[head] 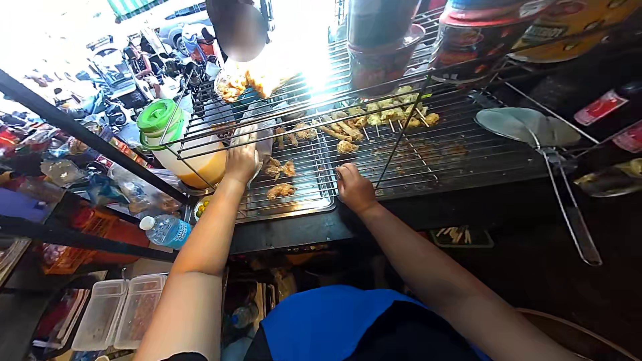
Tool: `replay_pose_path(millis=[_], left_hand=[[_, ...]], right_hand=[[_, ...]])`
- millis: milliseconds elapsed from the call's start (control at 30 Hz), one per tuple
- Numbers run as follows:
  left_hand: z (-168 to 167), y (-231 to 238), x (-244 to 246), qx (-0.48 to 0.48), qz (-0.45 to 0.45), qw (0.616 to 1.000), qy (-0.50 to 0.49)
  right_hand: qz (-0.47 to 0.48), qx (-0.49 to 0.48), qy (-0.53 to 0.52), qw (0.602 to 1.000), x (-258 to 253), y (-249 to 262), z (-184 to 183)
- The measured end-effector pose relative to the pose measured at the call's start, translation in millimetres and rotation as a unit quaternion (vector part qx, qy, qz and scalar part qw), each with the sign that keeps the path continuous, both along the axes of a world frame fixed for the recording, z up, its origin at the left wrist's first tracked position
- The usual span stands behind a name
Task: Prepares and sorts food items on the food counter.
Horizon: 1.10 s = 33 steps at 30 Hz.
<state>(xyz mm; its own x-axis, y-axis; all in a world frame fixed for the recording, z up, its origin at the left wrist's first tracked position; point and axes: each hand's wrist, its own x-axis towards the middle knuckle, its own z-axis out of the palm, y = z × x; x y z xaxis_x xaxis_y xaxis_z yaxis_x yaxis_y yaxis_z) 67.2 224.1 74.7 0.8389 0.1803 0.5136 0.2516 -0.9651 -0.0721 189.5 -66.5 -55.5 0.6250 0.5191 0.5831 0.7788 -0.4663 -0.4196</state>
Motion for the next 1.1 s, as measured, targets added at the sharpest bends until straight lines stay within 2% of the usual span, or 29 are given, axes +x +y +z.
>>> replay_pose_path(millis=[167,267,433,600,767,867,967,1100], left_hand=[[4.9,14.9,22.3,-0.014,0.055,0.998,0.031],[-3.1,23.5,31.7,-0.042,0.055,0.997,0.034],[-17.3,5.3,31.0,-0.104,0.092,0.989,0.043],[10.7,-28.2,37.0,-0.139,0.153,0.975,0.086],[24.5,-40.5,60.9,-0.210,0.106,0.970,0.063],[15.5,-27.6,81.2,-0.299,0.075,0.949,0.064],[10.2,-14.5,92.0,-0.408,0.057,0.907,0.091],[8.8,-7.1,89.2,-0.473,0.070,0.873,0.096]], right_hand=[[-0.006,0.008,-0.005,1.000,2.8,2.3,-4.4],[-0.014,0.005,-0.009,1.000,3.5,2.9,-5.5],[-0.025,0.008,-0.010,1.000,2.2,3.1,-7.0],[-0.023,0.003,-0.016,1.000,3.8,3.8,-3.6],[-0.025,-0.003,-0.024,0.999,2.5,4.5,-3.9],[-0.011,0.003,-0.019,1.000,1.8,3.2,-0.2],[0.011,0.003,-0.007,1.000,2.8,1.3,2.5],[0.019,0.005,-0.010,1.000,4.5,-1.7,-0.3]])
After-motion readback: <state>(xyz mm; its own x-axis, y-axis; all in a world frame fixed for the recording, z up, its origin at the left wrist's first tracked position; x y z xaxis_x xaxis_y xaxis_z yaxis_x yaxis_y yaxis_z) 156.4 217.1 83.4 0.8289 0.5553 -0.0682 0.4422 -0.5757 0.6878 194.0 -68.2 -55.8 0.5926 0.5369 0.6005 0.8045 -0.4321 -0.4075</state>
